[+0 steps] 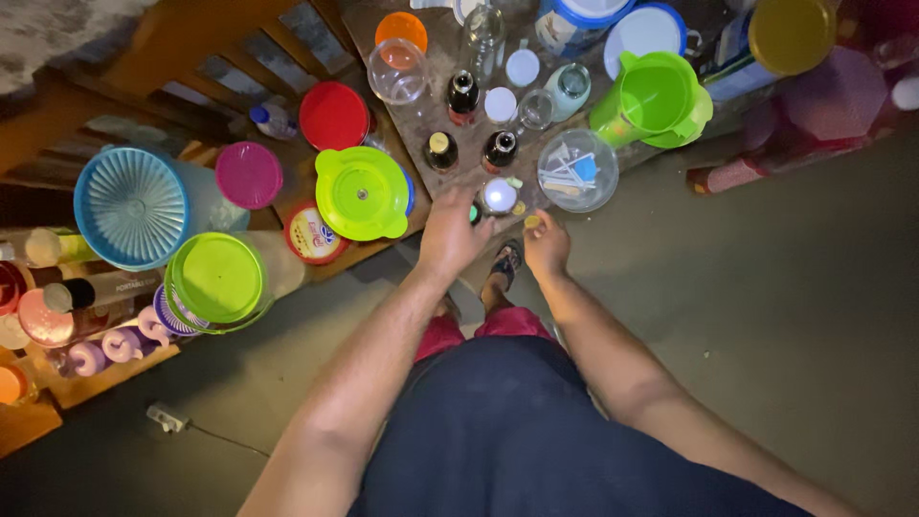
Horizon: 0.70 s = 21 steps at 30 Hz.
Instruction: The person opens and closes various plastic containers and bottles on a cluttered table, including a large blue container and several smaller jars. They remove lids, inspect contents, and reposition items while organizing the workspace.
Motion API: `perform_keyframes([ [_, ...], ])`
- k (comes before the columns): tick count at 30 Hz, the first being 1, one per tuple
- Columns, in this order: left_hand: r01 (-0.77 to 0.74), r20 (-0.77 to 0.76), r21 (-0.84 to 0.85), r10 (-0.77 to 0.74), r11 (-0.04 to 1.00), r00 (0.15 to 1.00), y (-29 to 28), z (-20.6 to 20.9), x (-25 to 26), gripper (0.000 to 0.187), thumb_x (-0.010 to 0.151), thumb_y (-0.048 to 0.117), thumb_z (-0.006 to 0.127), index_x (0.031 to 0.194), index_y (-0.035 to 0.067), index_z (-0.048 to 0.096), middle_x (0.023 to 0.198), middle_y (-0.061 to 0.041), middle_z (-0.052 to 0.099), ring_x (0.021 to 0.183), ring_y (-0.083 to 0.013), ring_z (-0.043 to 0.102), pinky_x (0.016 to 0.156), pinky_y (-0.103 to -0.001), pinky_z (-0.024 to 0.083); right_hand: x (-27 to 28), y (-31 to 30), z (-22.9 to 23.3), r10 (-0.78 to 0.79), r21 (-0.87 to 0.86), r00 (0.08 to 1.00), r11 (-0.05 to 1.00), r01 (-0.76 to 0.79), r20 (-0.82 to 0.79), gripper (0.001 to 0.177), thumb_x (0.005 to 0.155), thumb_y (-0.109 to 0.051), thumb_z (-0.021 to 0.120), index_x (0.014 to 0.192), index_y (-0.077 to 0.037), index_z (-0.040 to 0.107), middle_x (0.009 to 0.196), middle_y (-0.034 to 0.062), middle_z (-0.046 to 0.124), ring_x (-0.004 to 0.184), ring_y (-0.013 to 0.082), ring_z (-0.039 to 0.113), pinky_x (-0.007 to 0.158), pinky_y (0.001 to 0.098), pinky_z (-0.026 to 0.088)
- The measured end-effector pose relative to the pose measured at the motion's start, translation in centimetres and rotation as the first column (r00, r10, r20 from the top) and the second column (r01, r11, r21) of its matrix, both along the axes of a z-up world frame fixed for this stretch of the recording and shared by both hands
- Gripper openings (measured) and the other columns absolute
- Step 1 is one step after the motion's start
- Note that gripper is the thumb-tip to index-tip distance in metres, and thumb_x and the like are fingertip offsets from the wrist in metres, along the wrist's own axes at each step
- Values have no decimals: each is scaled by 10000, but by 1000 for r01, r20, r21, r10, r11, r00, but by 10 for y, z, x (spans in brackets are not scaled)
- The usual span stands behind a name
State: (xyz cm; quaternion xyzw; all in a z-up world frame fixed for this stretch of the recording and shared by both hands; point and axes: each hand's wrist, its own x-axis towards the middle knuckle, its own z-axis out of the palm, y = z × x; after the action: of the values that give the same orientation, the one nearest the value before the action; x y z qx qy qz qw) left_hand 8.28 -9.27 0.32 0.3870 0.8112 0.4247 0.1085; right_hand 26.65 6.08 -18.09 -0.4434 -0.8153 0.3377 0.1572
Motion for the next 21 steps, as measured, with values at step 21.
perform_keyframes([
  [21,144,9,-178,-145,973,989,20,-6,-17,789,621,132,844,1340,-1,548,1178,-225,637,1113,-425,618,937,-492,494,-5,-29,27,-240,-200,947,960,198,-215,470,872,-90,831,1310,-55,667,1054,51,642,879,124,626,817,277,563],
])
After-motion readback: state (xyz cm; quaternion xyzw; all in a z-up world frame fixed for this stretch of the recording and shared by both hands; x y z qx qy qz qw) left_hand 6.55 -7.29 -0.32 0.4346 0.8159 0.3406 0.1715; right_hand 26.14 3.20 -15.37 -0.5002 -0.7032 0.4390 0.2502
